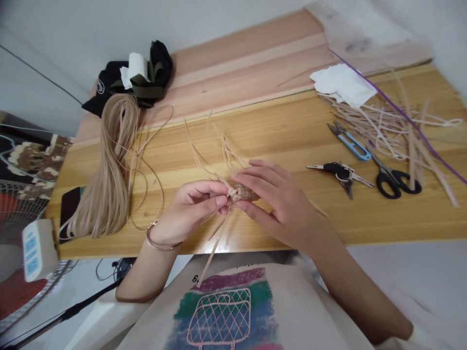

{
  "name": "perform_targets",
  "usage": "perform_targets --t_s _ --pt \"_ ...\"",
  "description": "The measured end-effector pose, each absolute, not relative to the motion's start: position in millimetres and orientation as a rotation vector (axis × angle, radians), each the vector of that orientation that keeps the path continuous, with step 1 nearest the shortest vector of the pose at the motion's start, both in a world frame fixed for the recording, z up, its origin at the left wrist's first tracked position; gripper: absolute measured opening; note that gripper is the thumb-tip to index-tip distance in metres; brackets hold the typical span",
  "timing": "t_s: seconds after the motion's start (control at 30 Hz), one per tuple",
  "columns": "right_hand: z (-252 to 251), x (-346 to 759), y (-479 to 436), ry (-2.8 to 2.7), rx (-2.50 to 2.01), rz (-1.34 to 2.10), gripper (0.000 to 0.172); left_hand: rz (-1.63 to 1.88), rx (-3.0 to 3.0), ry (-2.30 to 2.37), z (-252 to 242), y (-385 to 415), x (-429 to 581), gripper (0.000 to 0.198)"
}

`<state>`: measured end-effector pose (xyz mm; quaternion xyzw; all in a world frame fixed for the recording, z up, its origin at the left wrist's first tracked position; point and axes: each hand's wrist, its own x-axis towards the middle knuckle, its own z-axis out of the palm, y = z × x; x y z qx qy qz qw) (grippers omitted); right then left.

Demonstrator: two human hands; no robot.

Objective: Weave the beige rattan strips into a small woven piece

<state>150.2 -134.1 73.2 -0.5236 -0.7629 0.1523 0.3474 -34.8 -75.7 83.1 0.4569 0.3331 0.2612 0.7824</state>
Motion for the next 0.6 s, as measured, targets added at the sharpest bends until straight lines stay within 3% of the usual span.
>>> perform_targets --t_s 0.6 --pt "72.2 147.9 -139.3 -1.923 -1.238 0.497 0.03 0.557 0.946 0.835 79.8 -80.6 -34.3 0.022"
